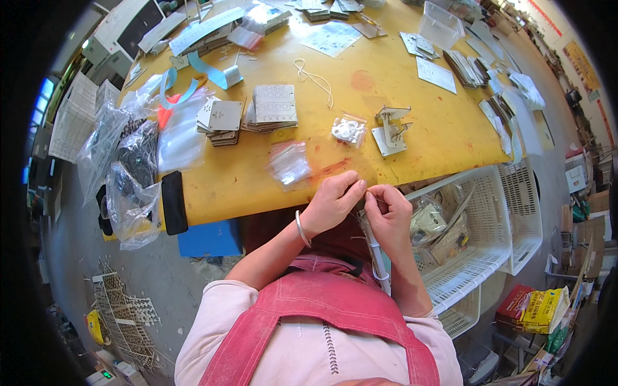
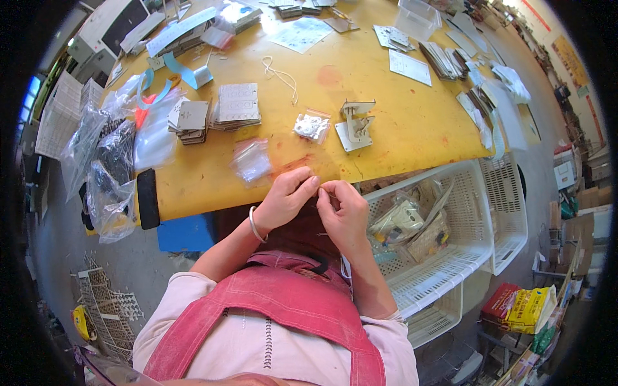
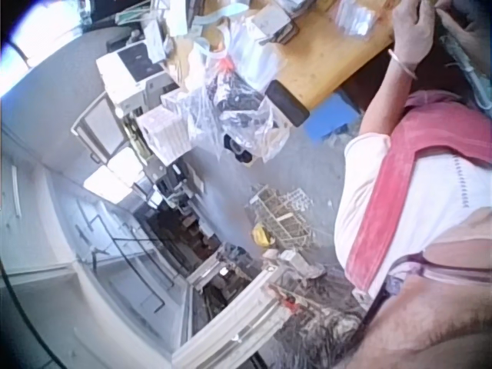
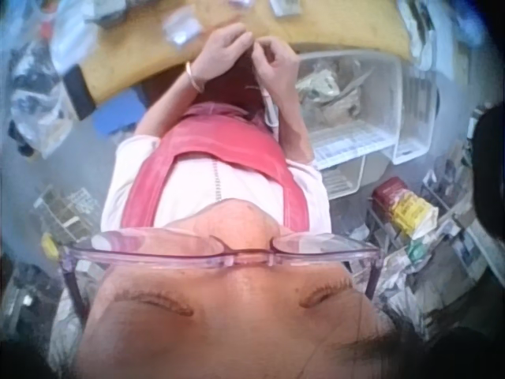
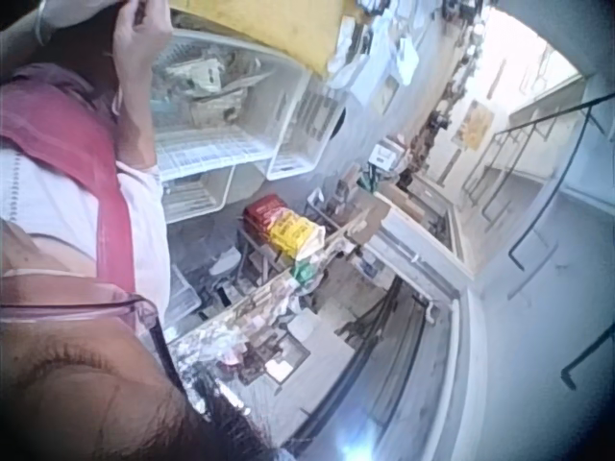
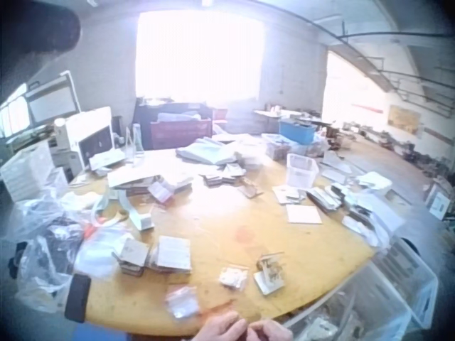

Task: The person assembles small electronic components on a yellow workbench. They handle white wires, metal plates, and small connectors, threading wires through holes and securing parts together by hand.

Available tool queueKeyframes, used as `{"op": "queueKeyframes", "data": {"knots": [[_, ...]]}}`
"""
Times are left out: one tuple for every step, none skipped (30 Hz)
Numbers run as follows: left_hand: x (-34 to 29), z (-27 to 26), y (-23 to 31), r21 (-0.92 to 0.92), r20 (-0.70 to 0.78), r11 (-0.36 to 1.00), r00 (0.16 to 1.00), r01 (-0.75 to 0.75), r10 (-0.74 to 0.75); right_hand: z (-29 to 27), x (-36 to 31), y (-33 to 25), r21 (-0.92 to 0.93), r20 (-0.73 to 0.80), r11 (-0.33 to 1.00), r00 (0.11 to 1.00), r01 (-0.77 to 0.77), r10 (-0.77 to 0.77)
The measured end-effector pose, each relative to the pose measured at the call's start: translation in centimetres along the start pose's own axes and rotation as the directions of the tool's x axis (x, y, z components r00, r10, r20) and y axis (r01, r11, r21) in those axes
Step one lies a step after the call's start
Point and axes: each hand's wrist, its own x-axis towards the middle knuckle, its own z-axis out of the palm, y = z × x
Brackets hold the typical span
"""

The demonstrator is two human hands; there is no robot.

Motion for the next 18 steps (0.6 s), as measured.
{"op": "queueKeyframes", "data": {"knots": [[-0.1,0.0,-0.2,-0.04,-0.005,0.999,0.999,0.032,-0.033,0.2,0.0,0.0,0.021,0.01,1.0,1.0,0.001,-0.002],[-0.1,0.2,-0.4,-0.085,-0.007,0.994,0.998,0.063,-0.064,0.3,-0.1,0.0,0.037,0.019,0.999,1.0,0.002,-0.003],[-0.2,0.3,-0.5,-0.129,-0.008,0.987,0.995,0.093,-0.095,0.4,-0.1,0.0,0.054,0.028,0.999,1.0,0.003,-0.004],[-0.3,0.3,-0.5,-0.128,-0.005,0.987,0.995,0.1,-0.102,0.4,-0.1,-0.1,0.052,0.032,0.999,0.999,0.003,-0.004],[-0.3,0.2,-0.3,-0.127,0.002,0.986,0.994,0.109,-0.109,0.3,-0.1,-0.1,0.049,0.032,0.999,0.999,0.001,-0.002],[-0.4,0.2,-0.2,-0.125,0.009,0.985,0.993,0.117,-0.117,0.3,-0.2,-0.1,0.046,0.033,0.999,0.999,-0.002,0.0],[-0.5,0.2,-0.1,-0.118,0.005,0.989,0.996,0.092,-0.092,0.3,-0.2,0.1,0.042,0.028,0.999,1.0,-0.003,0.002],[-0.5,0.3,0.1,-0.112,0.003,0.992,0.998,0.066,-0.066,0.3,-0.2,0.4,0.036,0.022,0.999,1.0,-0.004,0.004],[-0.5,0.3,0.2,-0.106,0.001,0.994,0.999,0.04,-0.04,0.2,-0.2,0.6,0.031,0.015,1.0,1.0,-0.006,0.005],[-0.6,0.3,0.4,-0.143,0.015,0.988,0.998,0.059,-0.057,0.1,-0.2,0.5,0.057,0.02,0.998,1.0,-0.02,0.018],[-0.6,0.1,0.5,-0.182,0.031,0.981,0.997,0.074,-0.07,-0.1,0.0,0.3,0.079,0.023,0.996,0.999,-0.031,0.029],[-0.6,0.0,0.6,-0.219,0.048,0.972,0.996,0.09,-0.082,-0.3,0.0,0.1,0.103,0.025,0.994,0.999,-0.042,0.039],[-0.7,0.0,0.8,-0.255,0.053,0.96,0.993,0.119,-0.109,-0.7,0.1,0.0,0.149,0.015,0.986,0.997,-0.078,0.076],[-0.8,-0.2,0.9,-0.289,0.057,0.945,0.989,0.15,-0.139,-1.1,0.2,0.0,0.195,0.009,0.974,0.994,-0.113,0.113],[-0.9,-0.2,1.0,-0.323,0.064,0.929,0.984,0.179,-0.168,-1.5,0.2,-0.2,0.242,0.004,0.959,0.989,-0.147,0.15],[-0.8,-0.2,0.9,-0.347,0.037,0.921,0.984,0.176,-0.174,-2.1,0.3,-0.6,0.28,-0.005,0.947,0.986,-0.159,0.167],[-0.9,-0.2,0.9,-0.337,0.024,0.924,0.983,0.178,-0.181,-2.8,0.4,-1.2,0.34,0.0,0.927,0.985,-0.161,0.171],[-0.9,-0.4,0.8,-0.326,0.008,0.928,0.982,0.183,-0.191,-3.4,0.5,-2.0,0.4,0.01,0.902,0.984,-0.165,0.175]]}}
